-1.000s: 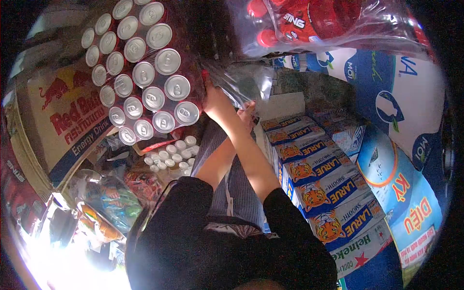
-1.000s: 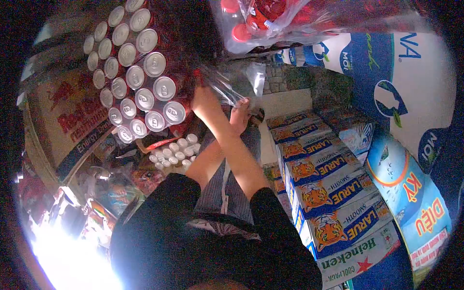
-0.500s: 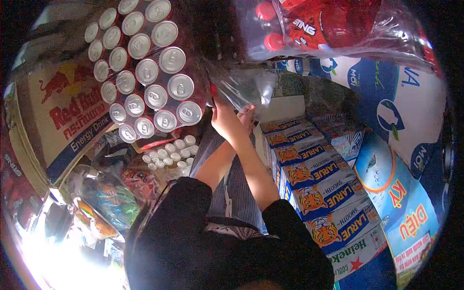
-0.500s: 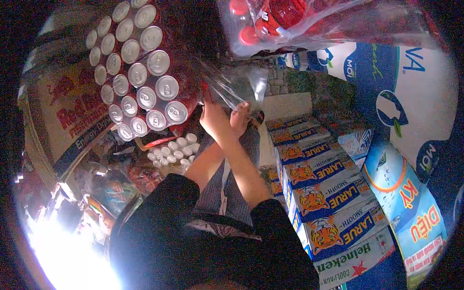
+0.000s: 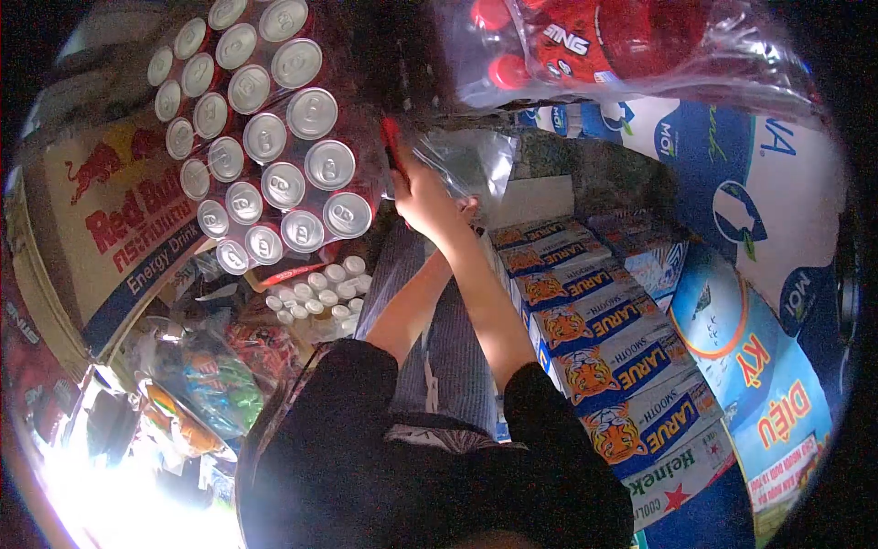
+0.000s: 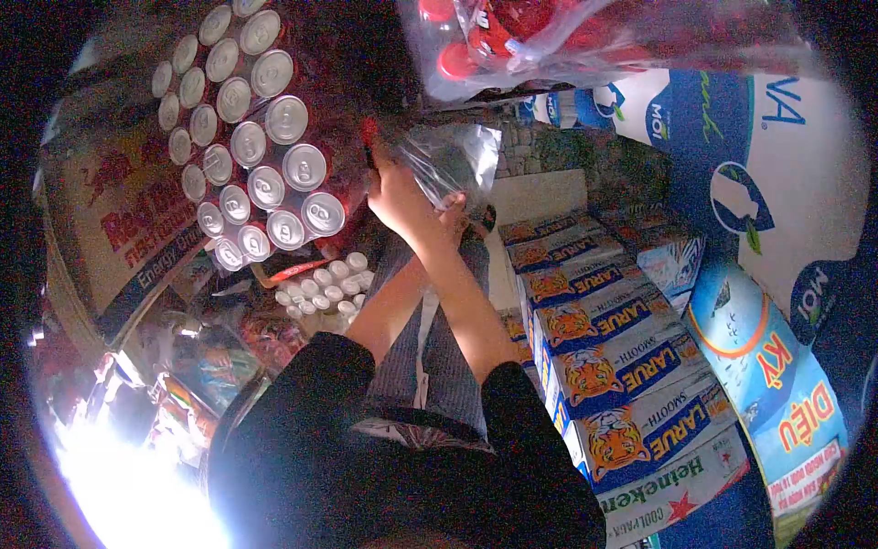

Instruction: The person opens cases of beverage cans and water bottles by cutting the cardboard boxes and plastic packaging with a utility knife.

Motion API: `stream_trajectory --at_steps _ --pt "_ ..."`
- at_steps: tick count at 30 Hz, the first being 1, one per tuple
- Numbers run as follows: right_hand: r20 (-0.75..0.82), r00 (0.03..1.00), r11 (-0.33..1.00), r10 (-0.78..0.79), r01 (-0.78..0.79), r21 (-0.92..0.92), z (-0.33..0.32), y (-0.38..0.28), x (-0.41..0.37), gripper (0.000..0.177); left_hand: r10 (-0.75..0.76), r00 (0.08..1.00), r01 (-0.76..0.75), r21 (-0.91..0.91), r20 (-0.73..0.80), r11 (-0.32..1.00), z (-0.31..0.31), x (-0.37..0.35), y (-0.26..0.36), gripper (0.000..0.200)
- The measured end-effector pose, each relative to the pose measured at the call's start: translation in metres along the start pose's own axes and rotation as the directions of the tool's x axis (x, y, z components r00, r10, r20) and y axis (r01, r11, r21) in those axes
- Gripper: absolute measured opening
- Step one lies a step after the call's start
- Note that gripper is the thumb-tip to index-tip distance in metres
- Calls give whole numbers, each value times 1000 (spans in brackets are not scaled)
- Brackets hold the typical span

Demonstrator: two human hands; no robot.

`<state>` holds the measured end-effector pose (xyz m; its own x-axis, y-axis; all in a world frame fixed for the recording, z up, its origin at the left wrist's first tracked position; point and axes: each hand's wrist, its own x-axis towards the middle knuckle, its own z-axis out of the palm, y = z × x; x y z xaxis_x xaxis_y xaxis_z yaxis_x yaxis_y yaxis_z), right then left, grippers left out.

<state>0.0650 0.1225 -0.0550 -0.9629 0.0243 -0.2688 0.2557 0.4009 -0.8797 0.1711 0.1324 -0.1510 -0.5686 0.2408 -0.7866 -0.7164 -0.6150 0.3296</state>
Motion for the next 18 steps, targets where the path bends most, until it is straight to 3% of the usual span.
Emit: stream_trajectory --at_steps 1,2,3,4,5,6,7,8,10,11,12,13,15,16,17,18 --pt "-7 1000 1000 4 -4 0 0 -2 1 45 -3 1000 3 -3 5 1000 0 -2 -1 18" --pt "163 958 960 234 -255 118 -6 -14 6 44 -6 1000 6 -5 12 1000 0 -3 -2 18" --pt "343 842 848 417 -496 188 -11 -21 11 43 -9 1000 9 -6 28 1000 3 -2 -3 18" --pt "289 886 866 361 -434 248 -5 -16 6 40 -16 999 17 -8 49 1000 8 -2 -4 18" --pt "54 982 975 180 -186 124 15 8 1 38 -78 982 96 -99 169 990 3 -8 -2 15" --pt "-145 988 997 -50 41 -64 11 -3 2 36 -97 978 115 -91 183 989 2 -9 -3 15" --pt "169 932 922 322 -349 166 0 -9 -3 37 -82 988 97 -118 131 988 0 -10 -4 14" --pt "148 931 919 333 -356 170 3 -4 1 37 -66 995 77 -141 78 987 0 -12 -6 14" --pt "160 906 919 392 -394 -21 23 16 18 37 -31 998 38 -122 64 992 0 -15 -4 11" --pt "41 984 984 175 -174 -40 27 22 22 42 -96 987 112 -121 131 986 -3 -17 5 11" --pt "17 984 984 178 -177 -32 25 19 22 42 -162 967 186 -111 195 976 4 -24 18 10" --pt "65 967 967 246 -241 -82 24 14 19 45 -52 995 57 -73 80 996 20 -33 19 9" --pt "113 935 932 335 -311 -186 27 8 7 57 -84 994 87 -36 74 996 23 -40 25 10" --pt "45 969 967 242 -236 -100 26 10 -8 58 -104 993 106 -22 59 994 21 -43 29 11" --pt "49 968 966 247 -241 -96 20 9 -19 57 -178 982 182 58 -63 982 7 -38 26 13" --pt "56 966 964 253 -247 -94 17 7 -27 57 -203 978 208 110 -56 972 -10 -34 20 13"
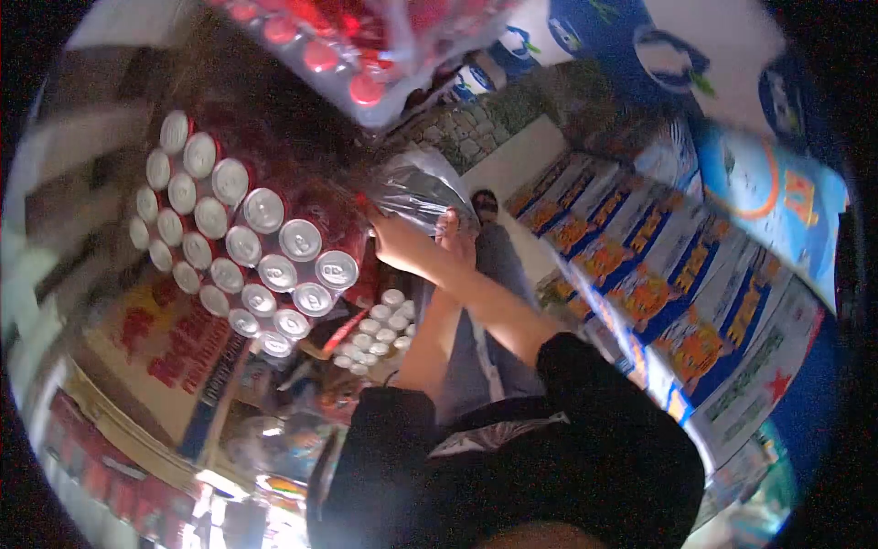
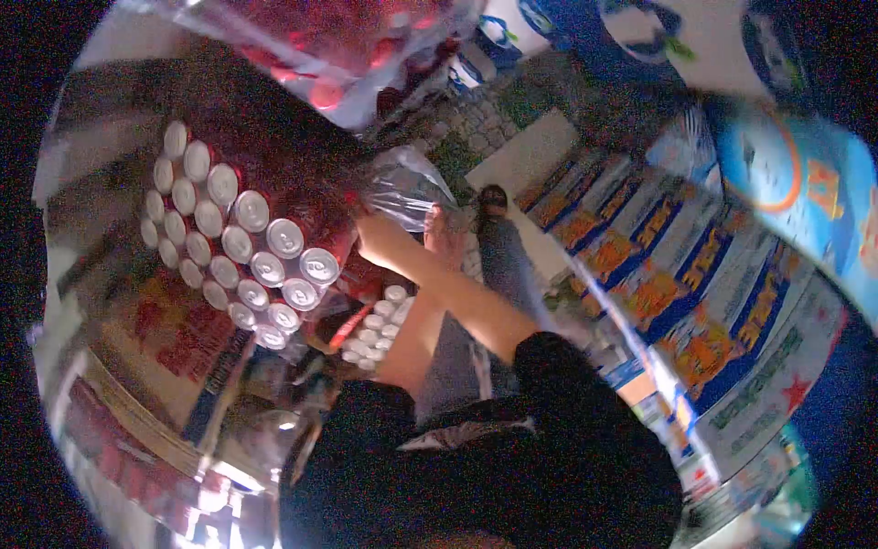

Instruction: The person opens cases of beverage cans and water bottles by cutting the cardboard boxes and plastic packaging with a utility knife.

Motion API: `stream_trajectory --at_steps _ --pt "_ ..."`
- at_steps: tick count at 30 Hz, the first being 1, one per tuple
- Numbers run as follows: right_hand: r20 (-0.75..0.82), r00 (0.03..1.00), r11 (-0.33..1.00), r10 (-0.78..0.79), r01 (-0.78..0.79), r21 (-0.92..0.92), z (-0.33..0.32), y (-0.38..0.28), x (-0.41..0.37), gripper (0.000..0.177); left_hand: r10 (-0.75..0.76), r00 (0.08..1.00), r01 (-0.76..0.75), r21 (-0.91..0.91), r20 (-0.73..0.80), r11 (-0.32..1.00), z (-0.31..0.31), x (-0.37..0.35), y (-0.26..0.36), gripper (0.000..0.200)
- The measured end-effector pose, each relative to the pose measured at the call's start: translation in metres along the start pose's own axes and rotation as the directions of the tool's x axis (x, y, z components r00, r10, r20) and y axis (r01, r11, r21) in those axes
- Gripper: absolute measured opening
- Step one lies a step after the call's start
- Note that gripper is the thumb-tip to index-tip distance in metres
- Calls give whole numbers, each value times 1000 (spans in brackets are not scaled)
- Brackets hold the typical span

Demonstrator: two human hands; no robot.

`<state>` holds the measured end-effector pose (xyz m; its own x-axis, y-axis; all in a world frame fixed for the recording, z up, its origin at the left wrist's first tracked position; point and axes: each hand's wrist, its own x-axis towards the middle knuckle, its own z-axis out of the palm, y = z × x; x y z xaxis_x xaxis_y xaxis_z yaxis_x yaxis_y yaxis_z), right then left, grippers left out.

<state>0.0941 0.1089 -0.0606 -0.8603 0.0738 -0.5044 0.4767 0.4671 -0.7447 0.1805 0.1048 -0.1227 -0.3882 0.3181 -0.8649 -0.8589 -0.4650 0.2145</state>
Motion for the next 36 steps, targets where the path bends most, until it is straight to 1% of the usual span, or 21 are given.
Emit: stream_trajectory --at_steps 2,3,6,7,8,11,13,16,17,19,20,21,22,23,25,26,28,32,34,35,36 --pt "-39 999 999 -5 6 51 13 18 13 56 146 985 -135 -121 87 983 -21 12 -15 13" --pt "-37 999 997 -26 29 78 16 20 15 55 126 988 -117 -87 94 989 -21 9 -13 13" --pt "-50 998 992 45 -39 119 4 -1 14 54 99 991 -118 246 89 962 -19 10 -4 18" --pt "-127 992 988 -12 31 154 -6 -12 2 55 164 980 -189 269 111 944 -15 13 -4 22" --pt "-36 999 988 15 -10 157 -7 -12 -1 57 163 980 -189 279 116 942 -17 15 -4 22" --pt "-84 996 979 31 -13 205 -7 -15 -7 56 39 999 -32 280 -16 959 -26 8 -3 22" --pt "70 989 958 132 -145 246 -10 -14 5 53 115 970 -151 158 212 976 -45 28 -11 21" --pt "50 981 950 185 -192 245 -5 -17 21 47 91 989 -112 201 113 973 -43 16 -7 20" --pt "-29 991 967 132 -122 225 9 -9 31 41 82 990 -105 217 113 971 -51 19 -9 20" --pt "32 990 951 139 -143 275 -2 -13 23 39 262 921 -368 422 289 829 -67 33 -14 19" --pt "103 986 935 134 -161 315 -10 -18 17 37 255 921 -366 433 294 824 -61 28 -11 19" --pt "-21 994 959 107 -97 266 -17 -25 5 34 127 966 -164 154 227 974 -47 14 -5 18" --pt "-28 993 955 111 -99 278 -13 -25 1 34 -23 980 54 -152 199 987 -33 1 1 18" --pt "-44 998 987 53 -46 155 -9 -22 -2 33 -28 980 57 -141 198 988 -21 -10 5 18" --pt "-61 998 1000 -1 1 4 -7 -20 -2 29 69 900 -136 128 430 982 -11 -20 11 16" --pt "-59 998 1000 -2 3 11 -7 -20 4 29 70 903 -138 133 424 981 -10 -20 12 16" --pt "72 995 991 75 -83 104 -10 -18 18 30 10 995 -22 127 95 992 -12 -15 7 14" --pt "44 996 996 73 -75 51 -10 -25 6 34 -8 995 0 84 96 996 -14 -12 8 12" --pt "-12 995 983 98 -95 159 -4 -17 -6 33 -4 955 10 -17 298 1000 -22 -14 7 10" --pt "25 994 985 107 -109 132 -7 -15 -12 27 -2 955 7 -16 297 1000 -23 -16 5 10" --pt "61 991 987 118 -124 99 -9 -13 -16 23 66 985 -55 -71 157 996 -21 -19 1 9"
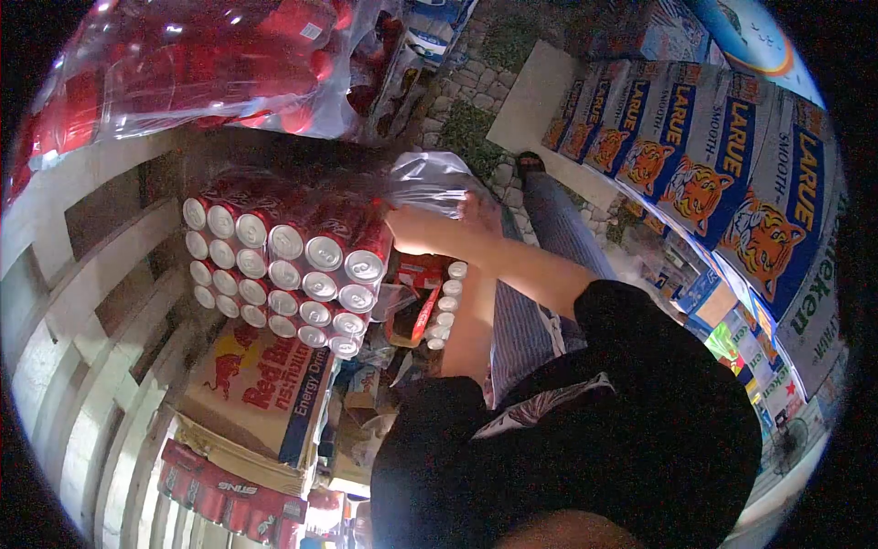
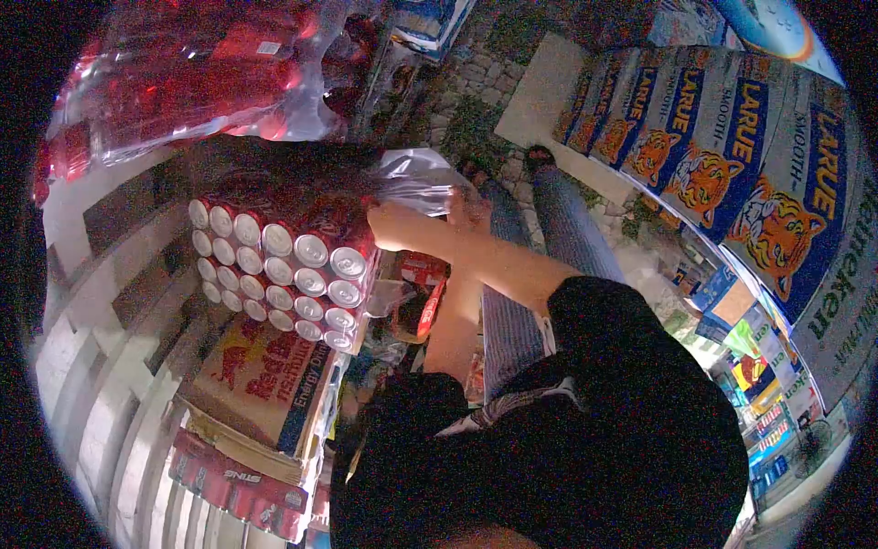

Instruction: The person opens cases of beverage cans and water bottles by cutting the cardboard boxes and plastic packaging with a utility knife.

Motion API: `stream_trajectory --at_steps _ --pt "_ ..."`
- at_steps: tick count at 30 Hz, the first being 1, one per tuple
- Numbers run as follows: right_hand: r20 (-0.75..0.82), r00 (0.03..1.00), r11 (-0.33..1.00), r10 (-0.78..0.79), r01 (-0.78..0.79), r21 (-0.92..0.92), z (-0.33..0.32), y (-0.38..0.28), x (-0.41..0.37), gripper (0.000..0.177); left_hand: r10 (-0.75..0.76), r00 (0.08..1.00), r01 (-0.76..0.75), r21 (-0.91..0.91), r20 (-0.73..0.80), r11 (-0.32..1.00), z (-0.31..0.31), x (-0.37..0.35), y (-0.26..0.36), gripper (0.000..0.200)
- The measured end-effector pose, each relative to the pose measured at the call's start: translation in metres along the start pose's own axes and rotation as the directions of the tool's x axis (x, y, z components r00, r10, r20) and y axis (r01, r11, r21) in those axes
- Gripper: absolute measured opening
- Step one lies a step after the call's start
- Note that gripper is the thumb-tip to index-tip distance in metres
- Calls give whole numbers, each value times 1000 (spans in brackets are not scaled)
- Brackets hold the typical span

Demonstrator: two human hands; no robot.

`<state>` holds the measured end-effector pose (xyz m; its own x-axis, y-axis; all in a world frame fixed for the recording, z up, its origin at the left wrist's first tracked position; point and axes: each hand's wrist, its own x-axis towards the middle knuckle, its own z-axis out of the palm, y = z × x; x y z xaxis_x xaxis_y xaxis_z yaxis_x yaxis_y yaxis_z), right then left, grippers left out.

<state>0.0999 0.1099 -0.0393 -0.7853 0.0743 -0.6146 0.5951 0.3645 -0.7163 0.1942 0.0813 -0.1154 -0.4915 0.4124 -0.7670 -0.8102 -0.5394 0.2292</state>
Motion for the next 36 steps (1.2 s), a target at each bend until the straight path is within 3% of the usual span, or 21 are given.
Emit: stream_trajectory --at_steps 1,2,4,5,6,7,9,11,14,16,18,20,22,23,26,27,30,31,32,34,36 --pt "-86 995 998 -51 54 24 10 9 6 21 66 988 -72 -37 -141 997 3 -2 -4 8" --pt "-88 995 999 -48 50 18 6 10 9 21 61 989 -68 -43 -138 997 -6 4 -6 8" --pt "85 996 998 12 -17 59 -5 6 12 21 -144 944 227 -266 297 937 -38 25 -6 9" --pt "129 991 996 -38 47 -70 2 11 13 36 -143 944 225 -263 298 938 -33 23 -7 9" --pt "130 991 997 -39 48 -65 3 10 3 36 -18 996 12 64 90 998 -28 17 -10 9" --pt "106 994 1000 -16 19 -21 4 12 -12 43 173 983 -131 416 -65 900 -22 11 -12 9" --pt "108 994 998 28 -34 58 2 16 -32 59 69 997 -53 334 -37 941 -47 14 -14 18" --pt "58 997 996 56 -60 67 8 20 -23 59 -21 1000 18 244 11 970 -55 15 -14 31" --pt "87 994 995 73 -66 -78 2 19 -26 59 -42 999 39 438 -3 898 -42 -1 0 28" --pt "5 999 999 40 -40 -35 8 30 -40 59 -29 987 144 777 -159 613 -51 2 -2 28" --pt "41 994 991 100 -104 89 10 30 -54 60 -16 990 127 834 -140 538 -61 6 -1 28" --pt "22 990 956 143 -132 -262 6 27 -65 60 9 996 84 926 -94 367 -69 10 5 29" --pt "39 986 970 162 -152 -188 5 27 -65 60 14 999 42 983 -45 178 -76 12 4 29" --pt "53 983 979 177 -171 -110 5 26 -63 59 12 999 43 983 -46 176 -63 3 1 29" --pt "98 973 965 209 -222 138 6 20 -53 58 128 992 -26 981 1 195 -26 -18 2 30" --pt "108 971 963 214 -228 143 9 18 -59 58 117 992 17 946 -57 323 -30 -22 2 29" --pt "-292 956 1000 23 -25 -3 13 19 -80 54 51 980 106 723 -192 683 -32 -20 -7 25" --pt "-95 973 923 209 -164 347 31 31 -48 53 21 973 129 619 -230 775 -32 -22 -8 24" --pt "-92 975 924 203 -159 348 24 30 -43 53 28 973 125 620 -231 774 -32 -22 -9 24" --pt "107 975 863 194 -222 453 14 24 -35 53 29 985 13 237 -170 971 -31 -20 -11 13" --pt "-4 987 846 162 -137 515 12 11 -60 52 44 982 13 304 -181 952 -18 -25 -6 12"
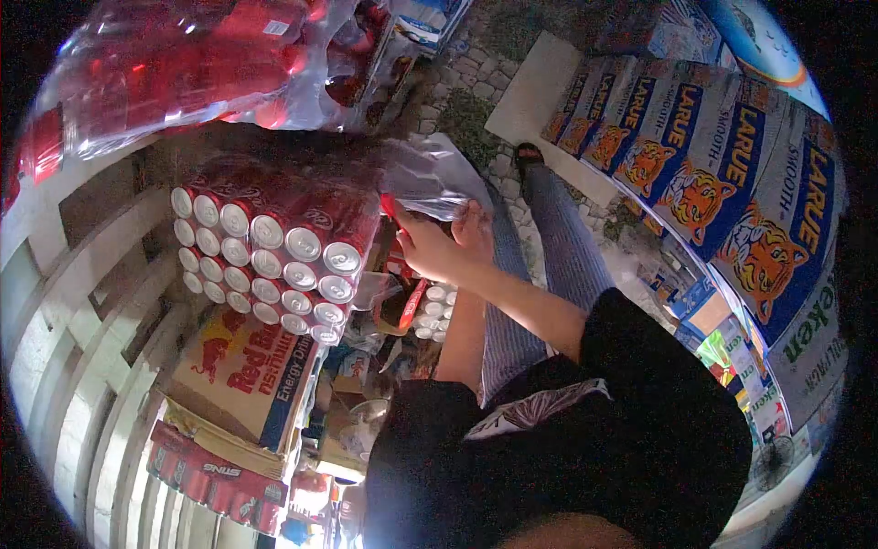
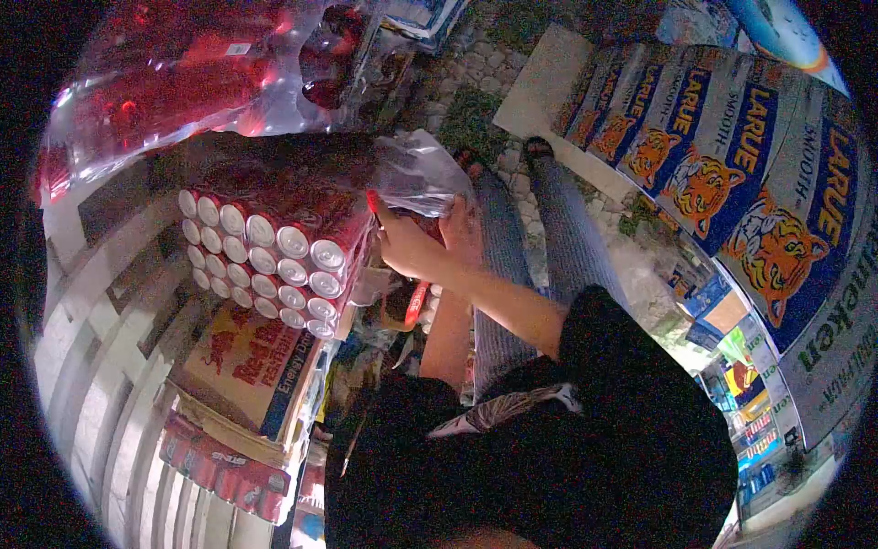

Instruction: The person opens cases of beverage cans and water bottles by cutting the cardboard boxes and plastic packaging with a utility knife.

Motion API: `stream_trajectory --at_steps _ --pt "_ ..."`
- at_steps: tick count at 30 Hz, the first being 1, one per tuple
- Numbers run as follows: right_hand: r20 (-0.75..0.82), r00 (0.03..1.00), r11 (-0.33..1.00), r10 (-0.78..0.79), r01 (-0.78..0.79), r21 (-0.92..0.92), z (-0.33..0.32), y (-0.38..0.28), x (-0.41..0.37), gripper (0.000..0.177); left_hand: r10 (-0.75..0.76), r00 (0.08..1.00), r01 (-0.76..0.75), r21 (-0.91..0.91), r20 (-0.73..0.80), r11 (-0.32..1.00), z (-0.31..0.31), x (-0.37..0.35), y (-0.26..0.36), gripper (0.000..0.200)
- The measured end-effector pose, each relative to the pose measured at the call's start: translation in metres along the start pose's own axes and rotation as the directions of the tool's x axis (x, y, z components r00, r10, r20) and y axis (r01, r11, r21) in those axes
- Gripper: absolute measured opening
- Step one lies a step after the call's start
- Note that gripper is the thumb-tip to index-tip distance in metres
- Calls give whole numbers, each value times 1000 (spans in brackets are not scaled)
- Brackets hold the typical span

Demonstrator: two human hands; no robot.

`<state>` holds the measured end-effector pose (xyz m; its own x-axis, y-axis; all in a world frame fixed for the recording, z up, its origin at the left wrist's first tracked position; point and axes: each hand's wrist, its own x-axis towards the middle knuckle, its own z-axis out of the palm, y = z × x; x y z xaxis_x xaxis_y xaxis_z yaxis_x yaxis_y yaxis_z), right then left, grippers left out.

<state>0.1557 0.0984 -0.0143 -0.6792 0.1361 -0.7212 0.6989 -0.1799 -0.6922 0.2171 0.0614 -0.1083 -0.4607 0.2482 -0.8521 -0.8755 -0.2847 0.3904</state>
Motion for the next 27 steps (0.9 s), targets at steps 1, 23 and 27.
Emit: stream_trajectory --at_steps 1,23,27 --pt "-156 987 939 35 -86 -332 -10 -23 -26 51 8 1000 -7 62 -17 998 3 -5 1 12" --pt "-338 870 929 -358 297 -219 45 45 30 48 238 970 -242 101 50 965 27 56 -31 11" --pt "-151 986 985 -74 49 -166 31 30 23 50 250 966 -257 111 68 960 23 60 -36 11"
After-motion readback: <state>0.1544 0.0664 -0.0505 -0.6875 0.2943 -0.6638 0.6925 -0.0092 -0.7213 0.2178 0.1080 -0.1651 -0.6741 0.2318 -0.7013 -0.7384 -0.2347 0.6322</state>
